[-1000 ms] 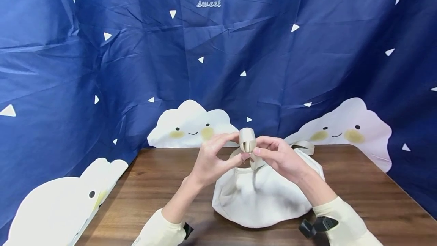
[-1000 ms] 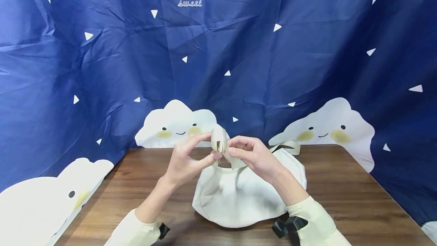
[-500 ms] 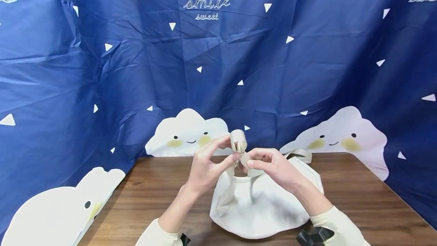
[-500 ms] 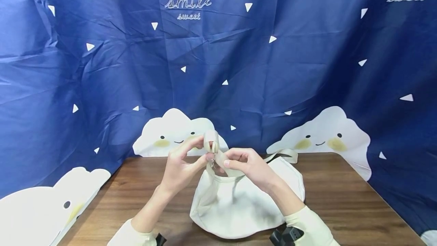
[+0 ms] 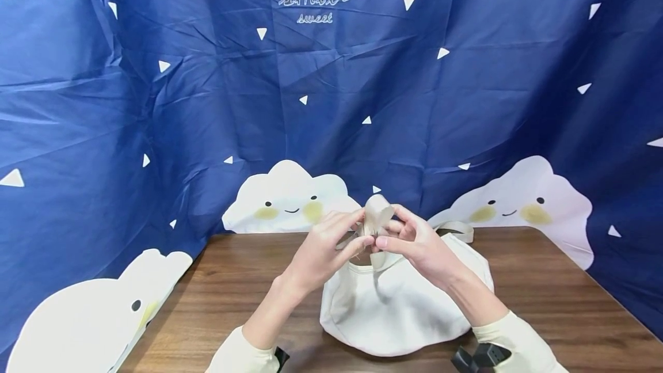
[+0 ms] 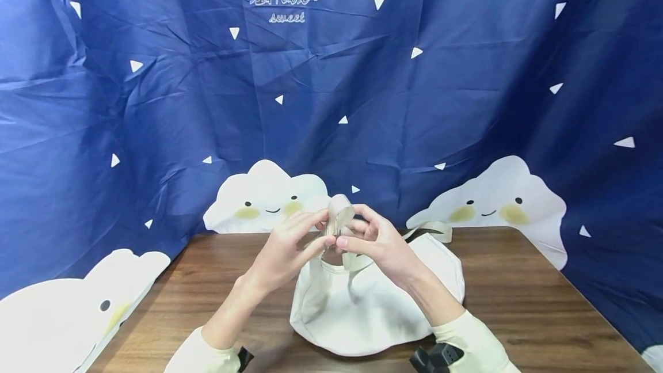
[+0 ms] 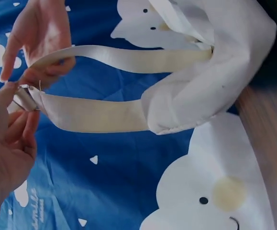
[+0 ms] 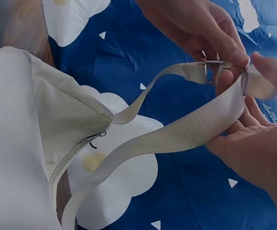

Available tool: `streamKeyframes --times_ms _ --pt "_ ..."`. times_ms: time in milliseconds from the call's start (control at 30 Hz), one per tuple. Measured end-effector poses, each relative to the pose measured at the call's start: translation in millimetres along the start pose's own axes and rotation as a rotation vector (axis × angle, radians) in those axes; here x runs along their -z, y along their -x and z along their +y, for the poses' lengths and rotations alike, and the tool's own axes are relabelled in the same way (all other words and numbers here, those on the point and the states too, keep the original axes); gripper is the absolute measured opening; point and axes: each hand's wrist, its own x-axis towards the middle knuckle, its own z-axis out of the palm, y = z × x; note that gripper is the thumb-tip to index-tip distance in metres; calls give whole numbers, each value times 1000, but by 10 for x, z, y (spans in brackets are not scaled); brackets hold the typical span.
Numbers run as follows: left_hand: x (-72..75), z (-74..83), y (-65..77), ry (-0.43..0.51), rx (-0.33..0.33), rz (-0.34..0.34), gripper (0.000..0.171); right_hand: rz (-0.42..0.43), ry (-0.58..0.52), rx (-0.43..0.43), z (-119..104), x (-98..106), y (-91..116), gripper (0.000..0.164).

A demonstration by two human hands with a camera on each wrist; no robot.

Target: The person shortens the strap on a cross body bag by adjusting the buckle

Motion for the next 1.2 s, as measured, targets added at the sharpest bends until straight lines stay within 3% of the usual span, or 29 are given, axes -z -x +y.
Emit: streamKeyframes --times_ms 100,233,333,533,767,1033,1200 --pt "24 -2 1 -91 -43 -55 60 31 -19 -2 9 -3 -4 47" --pt "50 6 -8 -126 -69 -113 62 60 -66 -13 32 5 -7 44" --pt "60 8 -18 -133 -74 -114 61 63 -137 -8 46 20 -6 42" --pt "43 19 -35 -120 -90 -4 54 48 -286 39 54 59 -2 39" --pt "10 47 -39 -75 -59 113 44 28 -321 61 63 57 -27 25" --pt "-42 87 -31 -2 -28 240 38 -6 -414 52 66 74 -3 42" --pt "-101 113 -25 85 7 334 27 0 -438 55 40 67 -2 41"
